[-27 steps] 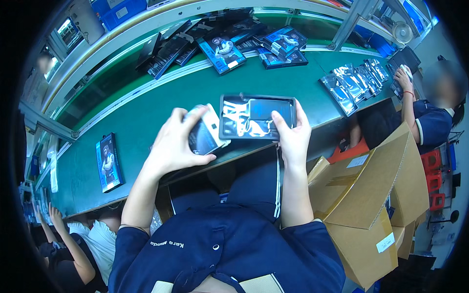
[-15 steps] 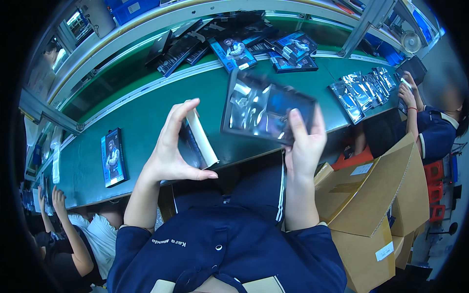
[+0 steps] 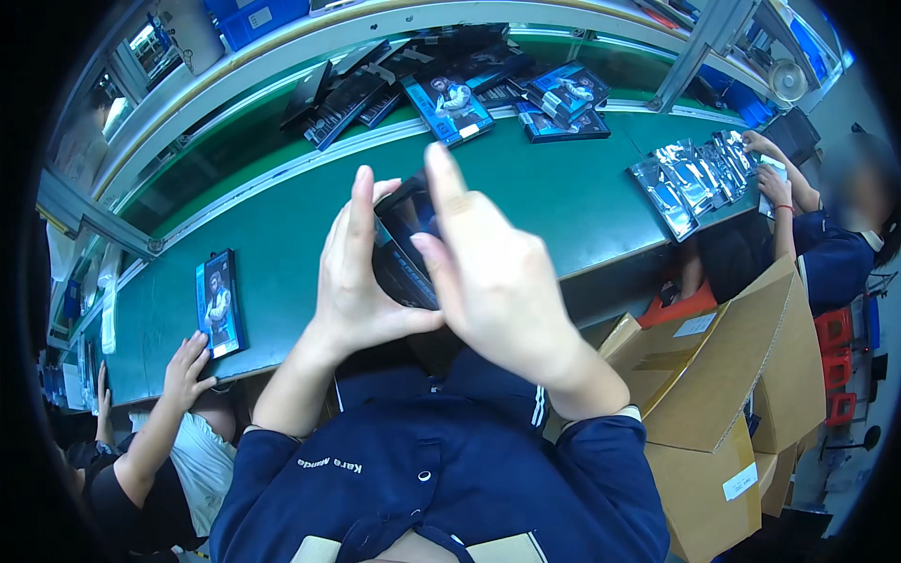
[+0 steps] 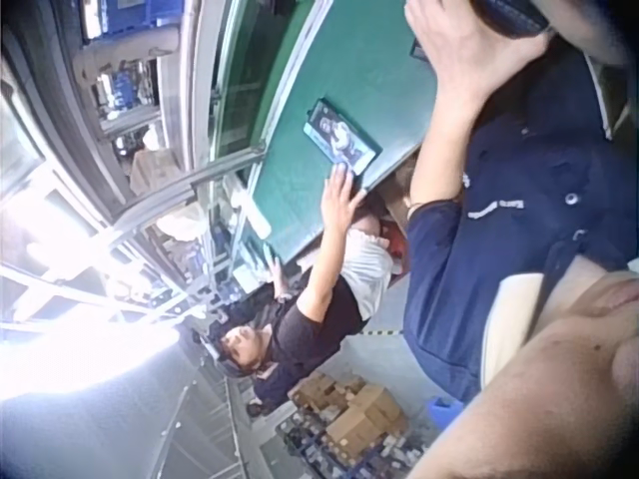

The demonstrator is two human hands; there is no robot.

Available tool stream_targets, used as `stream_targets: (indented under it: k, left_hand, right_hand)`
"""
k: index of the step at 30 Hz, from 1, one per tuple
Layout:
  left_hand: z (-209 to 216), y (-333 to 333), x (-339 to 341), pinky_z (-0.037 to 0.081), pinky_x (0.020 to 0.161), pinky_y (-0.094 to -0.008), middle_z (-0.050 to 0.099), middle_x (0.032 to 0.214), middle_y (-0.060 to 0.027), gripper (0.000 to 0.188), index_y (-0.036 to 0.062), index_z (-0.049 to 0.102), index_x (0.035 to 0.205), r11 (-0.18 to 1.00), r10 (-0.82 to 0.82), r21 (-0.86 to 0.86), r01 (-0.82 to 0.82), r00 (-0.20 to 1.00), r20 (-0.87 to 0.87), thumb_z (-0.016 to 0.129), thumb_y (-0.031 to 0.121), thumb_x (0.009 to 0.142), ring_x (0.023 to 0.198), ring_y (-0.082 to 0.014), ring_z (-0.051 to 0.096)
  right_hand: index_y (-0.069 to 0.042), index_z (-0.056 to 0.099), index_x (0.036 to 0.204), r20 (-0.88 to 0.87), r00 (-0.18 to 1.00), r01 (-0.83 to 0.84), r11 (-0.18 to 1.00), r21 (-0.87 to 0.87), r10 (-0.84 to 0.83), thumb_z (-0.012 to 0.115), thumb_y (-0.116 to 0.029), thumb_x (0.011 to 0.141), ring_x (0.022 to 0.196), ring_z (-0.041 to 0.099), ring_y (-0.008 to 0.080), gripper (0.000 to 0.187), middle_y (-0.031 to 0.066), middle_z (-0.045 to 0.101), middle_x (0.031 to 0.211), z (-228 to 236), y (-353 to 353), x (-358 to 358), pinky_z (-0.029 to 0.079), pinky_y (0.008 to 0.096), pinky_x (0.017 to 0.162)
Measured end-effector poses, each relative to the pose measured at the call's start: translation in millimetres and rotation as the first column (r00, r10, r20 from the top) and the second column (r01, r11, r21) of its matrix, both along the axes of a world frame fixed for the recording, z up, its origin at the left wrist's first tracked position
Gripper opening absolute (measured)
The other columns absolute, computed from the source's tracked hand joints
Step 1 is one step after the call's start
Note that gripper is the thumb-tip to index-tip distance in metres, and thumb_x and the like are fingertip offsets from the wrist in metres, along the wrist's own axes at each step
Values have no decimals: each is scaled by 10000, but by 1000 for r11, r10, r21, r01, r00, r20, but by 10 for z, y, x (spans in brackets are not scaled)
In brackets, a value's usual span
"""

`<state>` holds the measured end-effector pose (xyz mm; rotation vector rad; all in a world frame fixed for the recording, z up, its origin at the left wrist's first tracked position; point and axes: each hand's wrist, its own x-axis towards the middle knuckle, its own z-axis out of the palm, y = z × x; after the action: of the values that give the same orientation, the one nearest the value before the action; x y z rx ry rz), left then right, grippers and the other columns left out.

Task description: Placing electronic components in retail packaging and then into bulk shipping boxes at an assembly line.

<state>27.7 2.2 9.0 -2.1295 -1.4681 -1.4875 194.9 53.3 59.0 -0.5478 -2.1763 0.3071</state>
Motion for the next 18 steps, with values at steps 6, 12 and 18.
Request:
stream_targets:
  k: [6, 12, 18]
  left_hand:
    - [-301, -49, 95, 469, 927, -437, 465, 1276, -193, 1304, 29, 195, 1479, 995, 97, -72, -71, 875, 475, 954, 403, 487, 1117, -335, 550]
    - [-504, -98, 171, 450, 927, -353, 472, 1239, -148, 790, 75, 360, 1198, 994, -6, 96, -60, 817, 577, 922, 188, 656, 1110, -234, 543]
    - [-42, -72, -17, 466, 923, -294, 580, 1184, -150, 223, 96, 430, 1110, 940, -274, 172, 293, 356, 893, 565, 0, 961, 1001, -147, 581]
  right_hand:
    - [-35, 675, 928, 9, 987, -160, 972, 170, 160, 699, -130, 841, 1020, 583, 327, 132, 143, 630, 1093, -50, -17, -32, 457, 432, 880]
    - [28, 578, 1218, -728, 673, -727, 295, -620, 128, 588, -59, 951, 1163, 554, 195, 281, 151, 568, 1255, -371, -28, -389, 460, 314, 966]
    - [5, 577, 1064, -591, 770, -363, 927, -97, 240, 649, 31, 888, 1032, 620, 206, 191, 153, 630, 1116, -729, 127, -559, 499, 325, 895]
